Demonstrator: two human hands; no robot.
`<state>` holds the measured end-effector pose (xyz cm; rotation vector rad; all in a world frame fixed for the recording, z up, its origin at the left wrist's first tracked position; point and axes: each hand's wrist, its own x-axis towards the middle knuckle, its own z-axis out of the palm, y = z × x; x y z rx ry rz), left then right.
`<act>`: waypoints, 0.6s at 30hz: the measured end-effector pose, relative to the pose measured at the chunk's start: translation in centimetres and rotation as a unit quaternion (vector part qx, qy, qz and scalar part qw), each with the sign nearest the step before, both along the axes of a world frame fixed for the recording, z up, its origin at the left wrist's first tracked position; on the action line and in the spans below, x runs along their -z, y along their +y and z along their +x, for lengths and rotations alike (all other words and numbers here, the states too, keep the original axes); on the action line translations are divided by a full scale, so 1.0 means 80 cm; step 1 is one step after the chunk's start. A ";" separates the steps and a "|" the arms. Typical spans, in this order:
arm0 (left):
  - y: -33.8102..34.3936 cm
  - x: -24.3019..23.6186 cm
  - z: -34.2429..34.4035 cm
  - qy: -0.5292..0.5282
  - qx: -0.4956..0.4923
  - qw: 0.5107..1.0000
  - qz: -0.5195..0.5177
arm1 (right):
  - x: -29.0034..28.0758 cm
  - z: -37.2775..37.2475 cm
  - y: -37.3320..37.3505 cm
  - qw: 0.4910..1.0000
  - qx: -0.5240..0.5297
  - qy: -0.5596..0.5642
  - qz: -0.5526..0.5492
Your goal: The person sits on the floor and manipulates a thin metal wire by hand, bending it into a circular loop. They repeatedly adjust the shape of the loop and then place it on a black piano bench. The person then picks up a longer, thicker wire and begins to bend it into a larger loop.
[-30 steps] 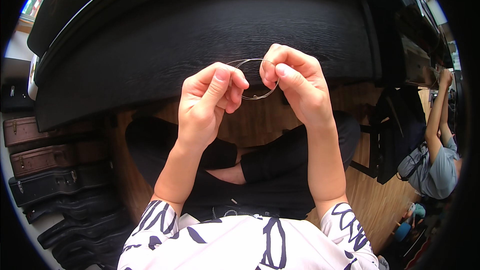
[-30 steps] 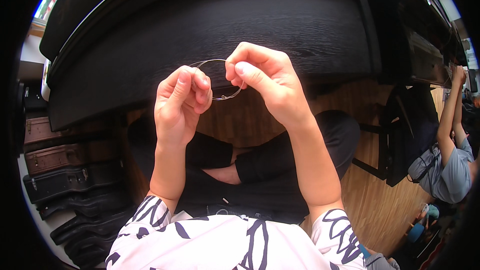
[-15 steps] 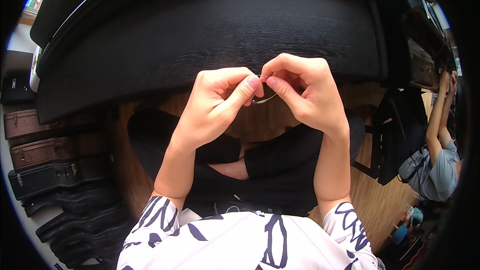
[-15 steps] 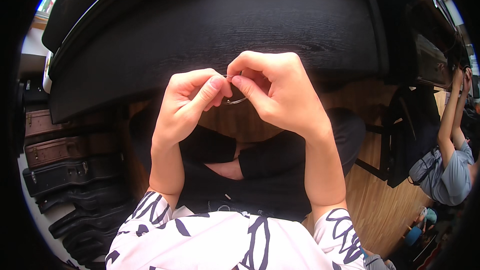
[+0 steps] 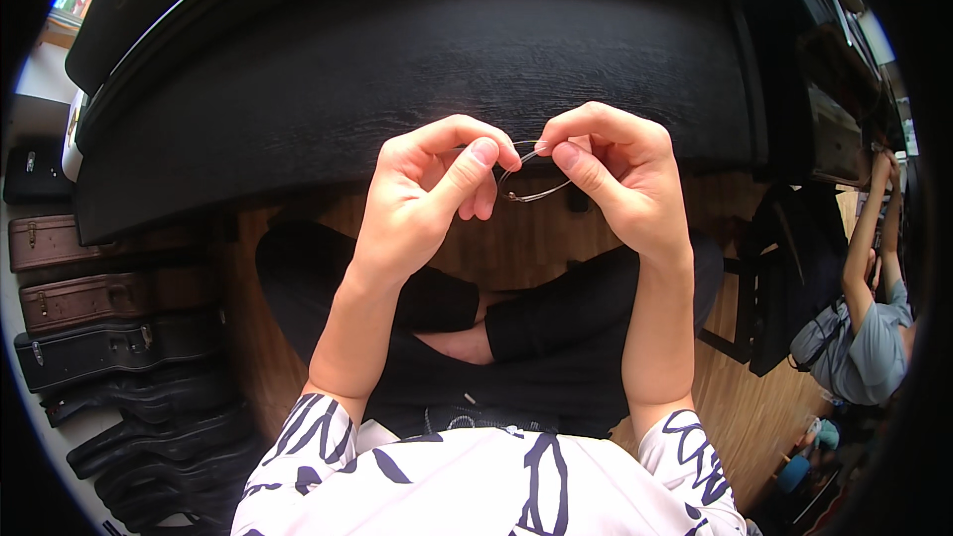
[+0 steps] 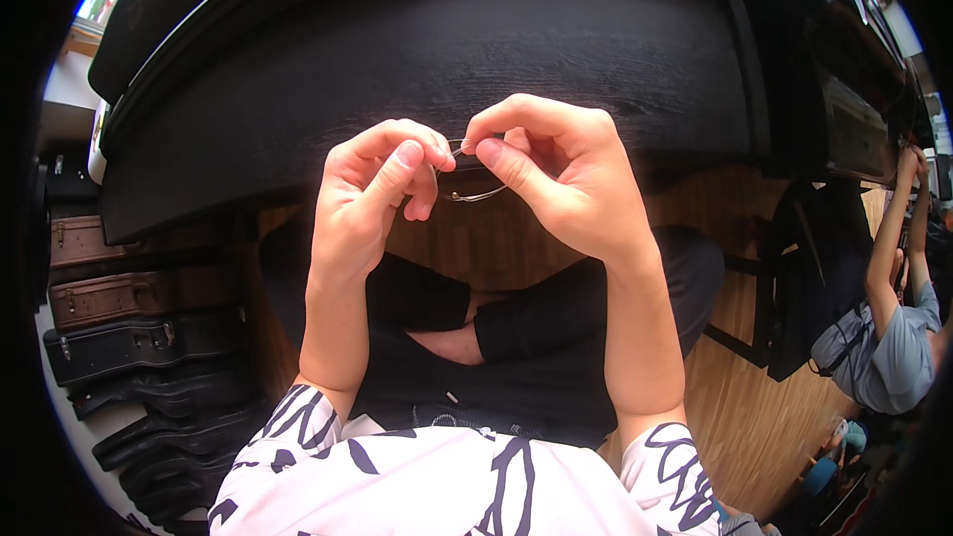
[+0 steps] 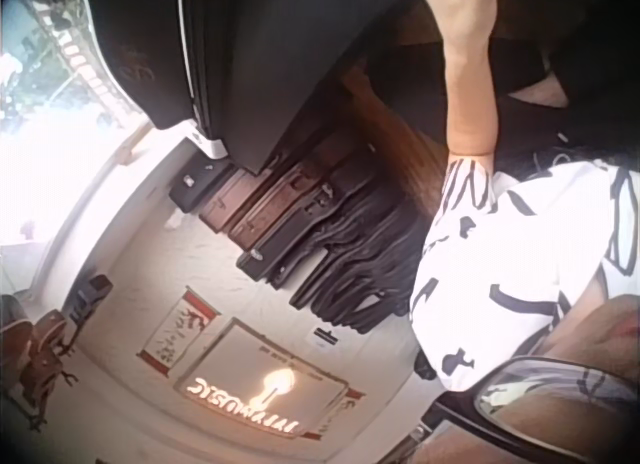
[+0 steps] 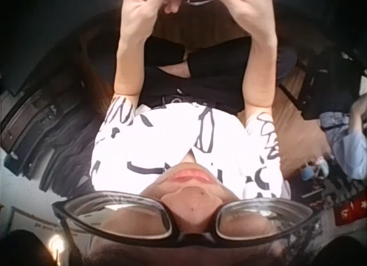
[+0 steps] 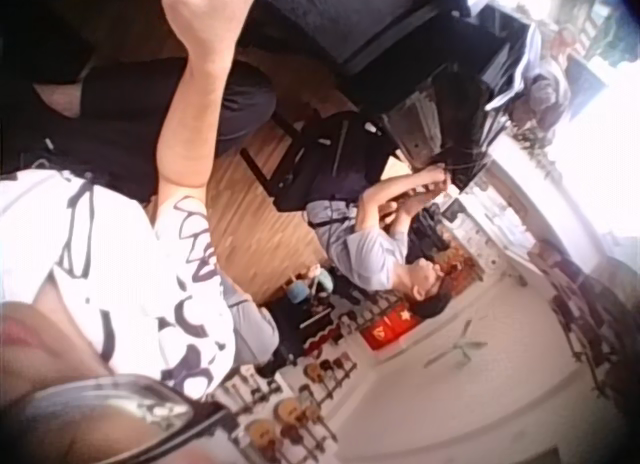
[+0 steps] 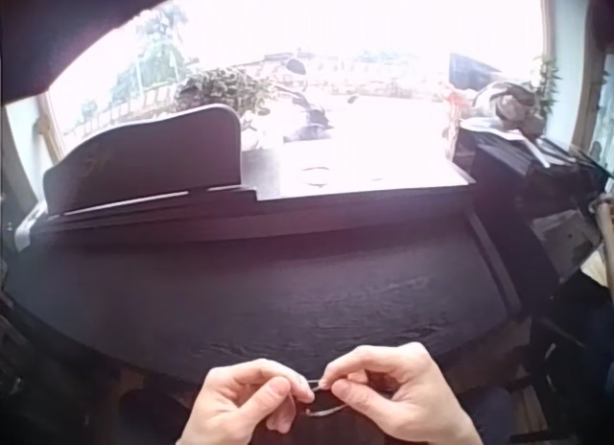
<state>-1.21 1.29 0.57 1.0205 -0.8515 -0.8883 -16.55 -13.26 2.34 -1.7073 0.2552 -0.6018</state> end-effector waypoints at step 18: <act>0.001 0.006 -0.011 0.035 -0.038 0.998 -0.047 | 0.007 -0.003 -0.006 0.982 -0.055 -0.034 0.178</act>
